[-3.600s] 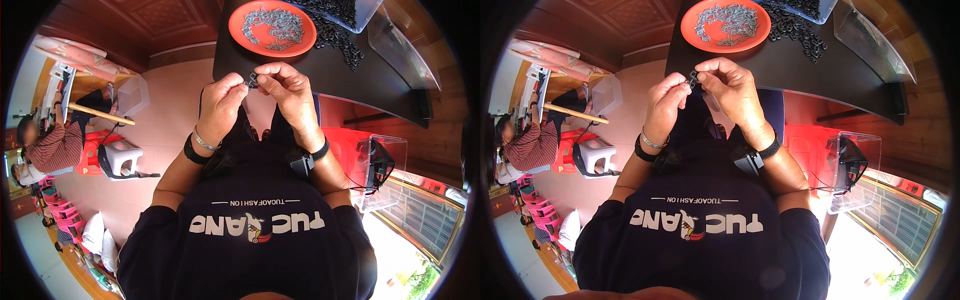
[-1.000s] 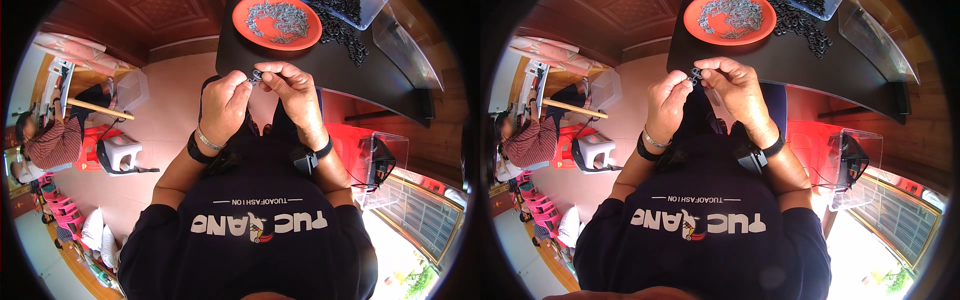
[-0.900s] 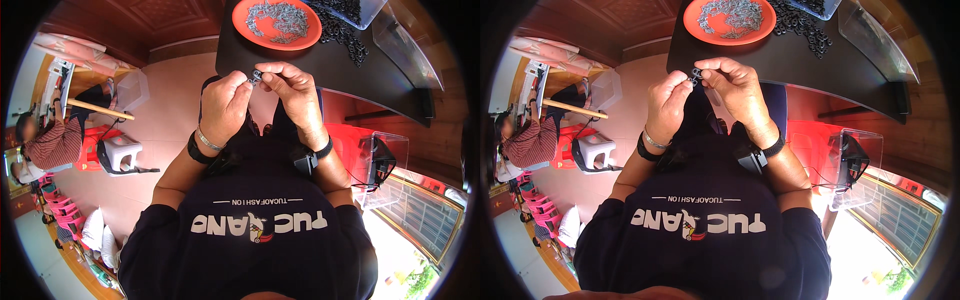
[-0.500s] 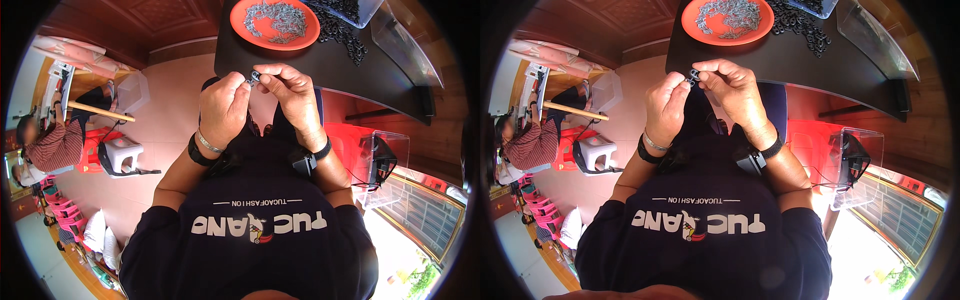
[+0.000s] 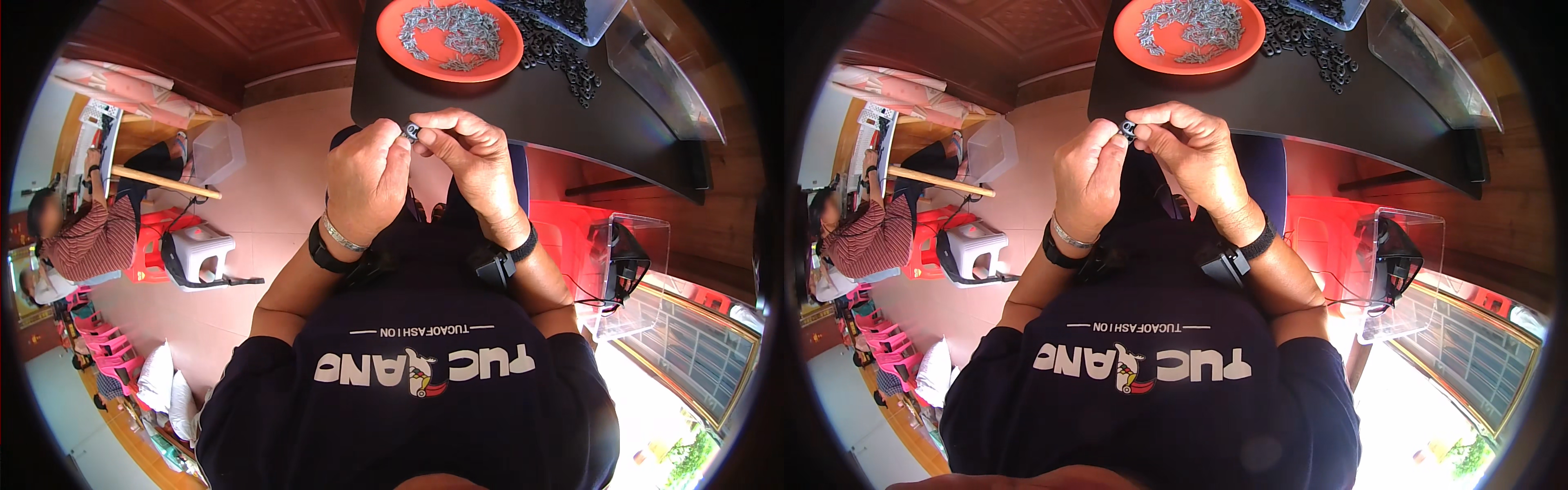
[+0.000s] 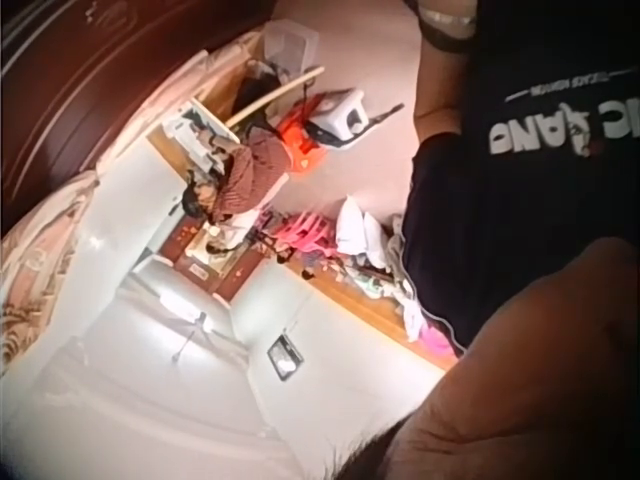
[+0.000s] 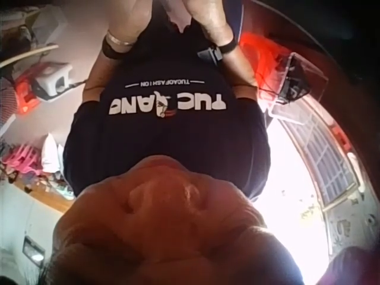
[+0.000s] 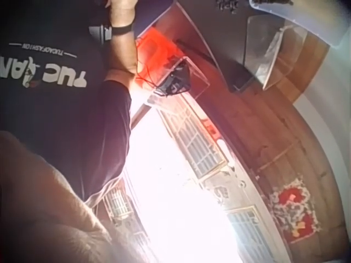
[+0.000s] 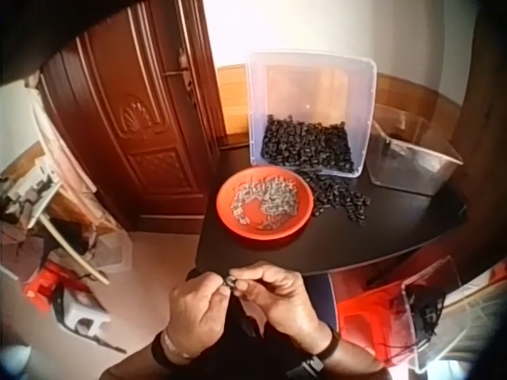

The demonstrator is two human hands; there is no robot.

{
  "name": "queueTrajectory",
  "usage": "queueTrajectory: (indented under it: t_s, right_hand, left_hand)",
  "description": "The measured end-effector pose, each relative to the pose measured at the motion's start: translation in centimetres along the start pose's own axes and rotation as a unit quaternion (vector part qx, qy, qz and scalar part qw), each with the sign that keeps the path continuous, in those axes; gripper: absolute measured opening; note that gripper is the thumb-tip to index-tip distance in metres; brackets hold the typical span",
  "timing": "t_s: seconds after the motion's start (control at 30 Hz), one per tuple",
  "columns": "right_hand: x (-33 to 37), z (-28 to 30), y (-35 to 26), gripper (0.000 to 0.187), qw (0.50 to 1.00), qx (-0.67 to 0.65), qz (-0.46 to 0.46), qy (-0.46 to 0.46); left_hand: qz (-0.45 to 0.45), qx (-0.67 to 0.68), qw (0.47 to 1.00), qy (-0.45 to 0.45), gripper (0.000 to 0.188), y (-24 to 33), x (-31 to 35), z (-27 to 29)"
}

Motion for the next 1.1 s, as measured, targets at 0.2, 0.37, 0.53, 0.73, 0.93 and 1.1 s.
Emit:
queueTrajectory:
  t_s: [0.2,0.37,0.53,0.73,0.93,1.1]
  right_hand:
    - [-0.1,0.0,-0.3,0.02,0.999,-0.033,0.029,0.0]
    - [-0.1,0.0,-0.1,0.02,1.0,-0.007,0.018,-0.003]
    - [-0.1,0.1,-0.1,0.022,1.0,0.015,0.0,-0.012]
    - [0.0,-0.7,-0.3,0.034,0.998,0.027,0.059,-0.016]
    - [-0.2,-0.4,0.1,0.035,0.995,0.076,0.067,0.01]
    - [-0.2,0.7,-0.7,0.034,0.992,0.12,0.039,-0.012]
  left_hand:
    - [-0.004,-0.013,1.0,0.006,0.01,0.0,0.0,0.1]
    - [0.002,-0.013,1.0,0.002,0.01,0.0,-0.1,0.1]
    - [-0.002,-0.027,1.0,0.007,0.011,-0.1,0.0,0.0]
    - [0.035,0.049,0.998,0.025,0.014,-0.5,-0.1,-0.1]
    - [0.095,0.175,0.98,0.01,0.017,-2.0,-0.2,-0.4]
    - [0.19,0.311,0.931,-0.027,0.023,-1.4,-0.8,-0.2]
Point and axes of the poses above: each hand's wrist, its own x-axis away from the middle knuckle, its own z-axis out of the back of the hand, y = z × x, the point moved 1 cm from there along -x, towards the middle knuckle, and after that the axes turned 15 degrees about x, right-handed, at the moved point
